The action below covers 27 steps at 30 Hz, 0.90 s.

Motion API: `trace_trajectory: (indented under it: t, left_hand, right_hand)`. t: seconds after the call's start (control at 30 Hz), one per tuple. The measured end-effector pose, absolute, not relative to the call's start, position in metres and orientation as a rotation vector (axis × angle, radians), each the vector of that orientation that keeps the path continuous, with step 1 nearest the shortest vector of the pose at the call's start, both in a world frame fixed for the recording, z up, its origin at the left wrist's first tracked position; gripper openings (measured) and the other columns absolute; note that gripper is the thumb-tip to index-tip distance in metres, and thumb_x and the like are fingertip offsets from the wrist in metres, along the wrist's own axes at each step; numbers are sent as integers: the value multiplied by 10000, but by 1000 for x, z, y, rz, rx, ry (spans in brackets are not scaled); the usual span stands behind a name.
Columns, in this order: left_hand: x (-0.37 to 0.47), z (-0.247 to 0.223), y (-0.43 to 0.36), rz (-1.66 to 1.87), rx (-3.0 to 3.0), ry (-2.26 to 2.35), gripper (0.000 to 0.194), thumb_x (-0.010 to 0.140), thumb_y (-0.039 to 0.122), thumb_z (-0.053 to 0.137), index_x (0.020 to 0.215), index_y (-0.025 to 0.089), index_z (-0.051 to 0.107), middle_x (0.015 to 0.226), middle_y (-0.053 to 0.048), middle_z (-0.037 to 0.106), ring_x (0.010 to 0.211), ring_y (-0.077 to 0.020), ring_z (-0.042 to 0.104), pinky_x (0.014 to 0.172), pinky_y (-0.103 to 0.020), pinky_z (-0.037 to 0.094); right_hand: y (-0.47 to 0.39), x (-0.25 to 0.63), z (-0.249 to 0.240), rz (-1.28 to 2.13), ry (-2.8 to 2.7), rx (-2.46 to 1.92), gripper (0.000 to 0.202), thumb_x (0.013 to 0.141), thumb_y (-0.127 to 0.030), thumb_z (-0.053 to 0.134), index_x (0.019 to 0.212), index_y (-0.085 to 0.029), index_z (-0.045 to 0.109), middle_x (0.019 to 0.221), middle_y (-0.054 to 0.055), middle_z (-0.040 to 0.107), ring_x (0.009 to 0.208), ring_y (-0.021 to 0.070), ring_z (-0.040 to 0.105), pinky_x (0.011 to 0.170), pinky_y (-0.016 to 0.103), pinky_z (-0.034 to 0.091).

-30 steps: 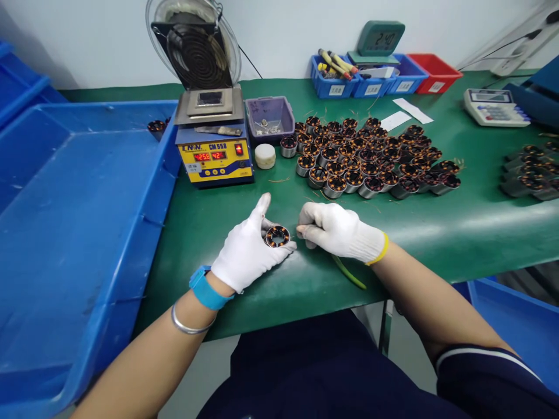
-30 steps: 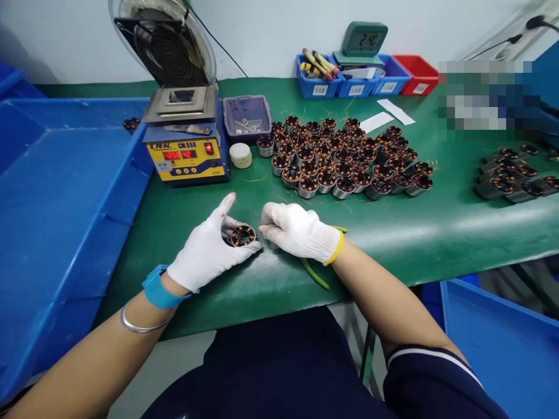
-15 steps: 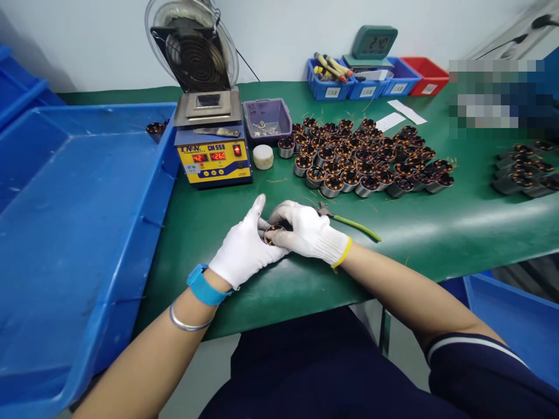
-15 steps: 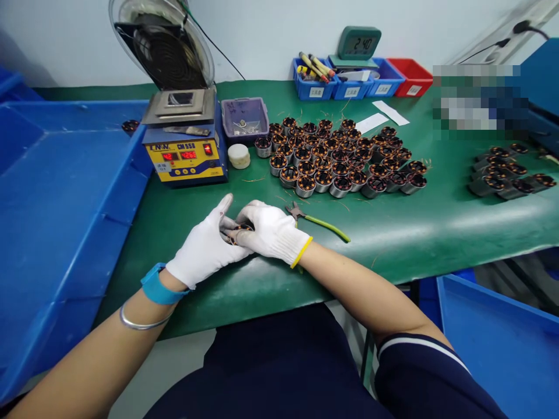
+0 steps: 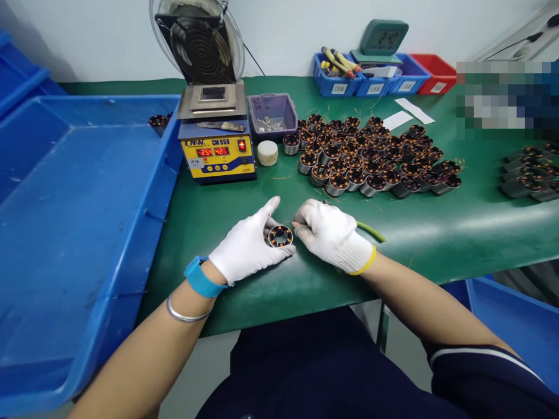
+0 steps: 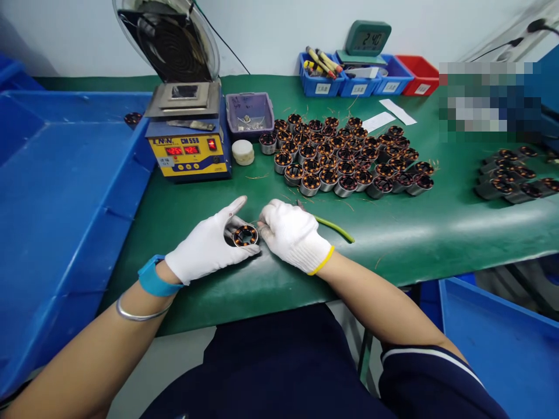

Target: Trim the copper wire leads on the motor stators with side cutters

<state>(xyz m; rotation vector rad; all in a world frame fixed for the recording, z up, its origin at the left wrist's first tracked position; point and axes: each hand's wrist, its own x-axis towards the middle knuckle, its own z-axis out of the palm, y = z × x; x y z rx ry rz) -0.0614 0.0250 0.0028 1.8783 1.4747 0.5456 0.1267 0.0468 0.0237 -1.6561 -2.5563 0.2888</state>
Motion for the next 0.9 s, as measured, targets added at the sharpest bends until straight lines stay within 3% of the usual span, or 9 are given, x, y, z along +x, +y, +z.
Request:
trace_trajectory:
  t: [0.2, 0.4, 0.6, 0.83, 0.9]
  left_hand:
    - [-63, 6, 27, 518, 1970, 1473, 918, 714, 532, 761, 1510, 226, 422, 1174, -42, 732, 1028, -250, 705, 926, -363, 551]
    - [-65, 6, 28, 505, 1934, 1439, 959, 708, 539, 768, 1534, 243, 380, 1079, -16, 753, 958, -231, 720, 886, -348, 563]
    - [-68, 8, 28, 493, 1942, 1446, 930, 697, 561, 765, 1505, 238, 433, 1196, -38, 729, 1039, -248, 705, 938, -358, 553]
    - [-69, 5, 29, 486, 1917, 1436, 967, 685, 548, 776, 1524, 253, 396, 1092, -30, 736, 968, -242, 712, 920, -388, 563]
    - [-69, 6, 29, 484, 1909, 1453, 963, 677, 542, 784, 1516, 254, 409, 1118, -38, 733, 995, -248, 708, 936, -397, 561]
  right_hand:
    - [53, 121, 16, 188, -2609, -1657, 284, 979, -374, 440, 1083, -228, 660, 1106, 65, 678, 887, 245, 662, 663, 333, 394]
    - [48, 125, 22, 134, -2651, -1700, 292, 984, -376, 412, 1064, -226, 649, 1110, 66, 676, 870, 251, 677, 611, 330, 379]
    - [54, 118, 18, 166, -2686, -1648, 312, 983, -379, 392, 1094, -220, 636, 1146, 68, 666, 882, 252, 681, 591, 328, 390]
    - [55, 143, 30, 351, -2640, -1698, 231, 901, -378, 501, 915, -230, 678, 1012, 53, 705, 886, 263, 679, 608, 309, 408]
    - [54, 151, 35, 296, -2516, -1741, 254, 896, -390, 517, 957, -213, 689, 1050, 73, 702, 883, 258, 674, 659, 325, 445]
